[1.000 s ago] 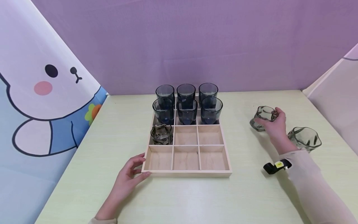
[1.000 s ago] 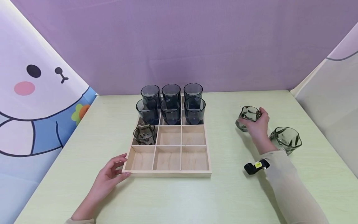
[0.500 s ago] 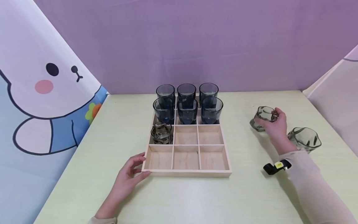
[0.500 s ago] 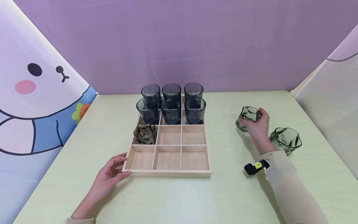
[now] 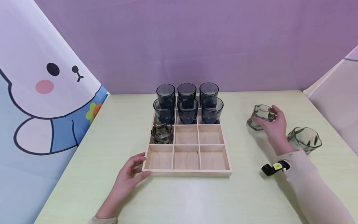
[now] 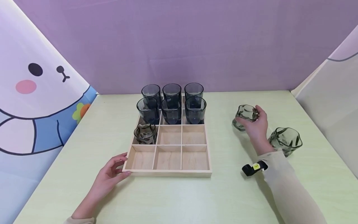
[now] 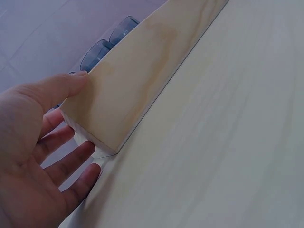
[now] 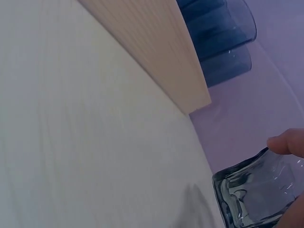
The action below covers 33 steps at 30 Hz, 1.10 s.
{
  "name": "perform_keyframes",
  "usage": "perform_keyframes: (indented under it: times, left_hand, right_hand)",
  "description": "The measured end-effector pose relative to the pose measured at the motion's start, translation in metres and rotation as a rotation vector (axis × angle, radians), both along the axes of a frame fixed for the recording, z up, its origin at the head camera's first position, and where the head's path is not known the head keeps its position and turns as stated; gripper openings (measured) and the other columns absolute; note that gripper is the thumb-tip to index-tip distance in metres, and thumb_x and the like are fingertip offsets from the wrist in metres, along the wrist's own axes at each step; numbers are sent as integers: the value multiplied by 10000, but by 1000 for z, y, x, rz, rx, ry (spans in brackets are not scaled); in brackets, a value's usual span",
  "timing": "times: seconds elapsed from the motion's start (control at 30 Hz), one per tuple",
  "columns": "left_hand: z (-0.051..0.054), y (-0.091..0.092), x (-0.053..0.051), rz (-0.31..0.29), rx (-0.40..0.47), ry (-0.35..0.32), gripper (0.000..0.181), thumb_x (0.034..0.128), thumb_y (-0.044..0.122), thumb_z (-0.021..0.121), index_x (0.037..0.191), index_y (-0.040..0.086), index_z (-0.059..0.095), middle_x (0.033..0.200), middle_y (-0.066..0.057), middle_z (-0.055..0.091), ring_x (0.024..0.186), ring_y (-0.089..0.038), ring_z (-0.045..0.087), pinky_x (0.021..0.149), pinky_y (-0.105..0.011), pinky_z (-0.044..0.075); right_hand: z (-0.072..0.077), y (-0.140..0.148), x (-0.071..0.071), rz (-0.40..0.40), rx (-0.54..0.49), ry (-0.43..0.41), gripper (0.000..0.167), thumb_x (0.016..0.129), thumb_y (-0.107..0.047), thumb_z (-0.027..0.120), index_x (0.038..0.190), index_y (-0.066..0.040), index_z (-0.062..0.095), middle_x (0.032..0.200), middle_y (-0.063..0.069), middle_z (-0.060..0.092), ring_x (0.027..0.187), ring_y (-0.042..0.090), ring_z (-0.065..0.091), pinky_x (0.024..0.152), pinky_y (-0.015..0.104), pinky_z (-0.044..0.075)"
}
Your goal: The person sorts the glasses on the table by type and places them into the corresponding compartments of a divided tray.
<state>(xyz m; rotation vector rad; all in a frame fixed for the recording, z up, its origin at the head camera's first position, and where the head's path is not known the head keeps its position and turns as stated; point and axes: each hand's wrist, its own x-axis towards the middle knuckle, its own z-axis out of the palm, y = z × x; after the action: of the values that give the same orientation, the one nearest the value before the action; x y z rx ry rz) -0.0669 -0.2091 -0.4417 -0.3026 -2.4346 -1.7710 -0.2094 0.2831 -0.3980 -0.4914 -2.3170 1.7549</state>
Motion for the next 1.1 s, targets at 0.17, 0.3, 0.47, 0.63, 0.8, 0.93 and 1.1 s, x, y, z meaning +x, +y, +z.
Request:
perform_keyframes:
  times: [0.17, 0.3, 0.47, 0.63, 0.8, 0.93, 1.1]
  left_hand:
    - [1, 1, 0, 0, -3, 1, 445, 797, -60, 780, 1187, -20, 571, 1424, -208, 501, 1185, -193, 579, 868, -256, 540]
    - [1, 1, 0, -3, -3, 5, 446, 796, -64, 780, 1187, -21, 570, 1423, -213, 501, 1184, -205, 581, 864, -259, 542]
    - [1, 0, 0, -4, -1, 9, 446, 792, -71, 779, 1184, -25, 571, 1419, -220, 501, 1175, -196, 586, 859, -259, 545]
    - [1, 0, 0, -2, -3, 5, 446, 796, -60, 782, 1187, -17, 572, 1421, -211, 503, 1176, -178, 583, 862, -255, 542]
    - [1, 0, 0, 1, -6, 0, 446, 797, -57, 782, 1189, -17, 573, 1423, -207, 503, 1176, -160, 580, 862, -254, 541]
    - [2, 0, 1, 3, -8, -7, 448, 796, -59, 781, 1190, -17, 572, 1426, -205, 501, 1177, -177, 580, 863, -256, 541]
    - [3, 0, 1, 2, -6, -7, 449, 793, -61, 781, 1188, -12, 574, 1428, -206, 498, 1170, -147, 580, 863, -257, 542]
  right_hand:
    - [8, -8, 8, 51, 49, 3, 986, 875, -242, 786, 1594, -136, 119, 1622, 45, 240, 1462, 271, 198, 1174, 391, 275]
    - [13, -14, 13, 81, 66, 24, 976, 871, -219, 791, 1591, -125, 140, 1609, 52, 264, 1454, 265, 213, 1157, 366, 305]
    - [20, -22, 18, 90, 95, 79, 932, 866, -175, 792, 1582, -119, 197, 1553, 47, 346, 1376, 230, 301, 932, 134, 435]
    - [27, -32, 25, 122, 104, 139, 920, 840, -137, 812, 1568, -117, 249, 1525, 83, 367, 1331, 237, 339, 811, 70, 440]
    - [36, -42, 32, 152, 107, 170, 931, 804, -99, 838, 1556, -116, 290, 1443, 91, 418, 1284, 234, 384, 834, 76, 444]
    - [42, -50, 39, 185, 97, 206, 924, 788, -59, 842, 1544, -99, 313, 1361, 12, 471, 1207, 167, 435, 823, 89, 455]
    - [47, -61, 46, 243, 82, 262, 879, 786, -9, 827, 1521, -68, 348, 1323, -73, 513, 1148, 107, 459, 779, 115, 446]
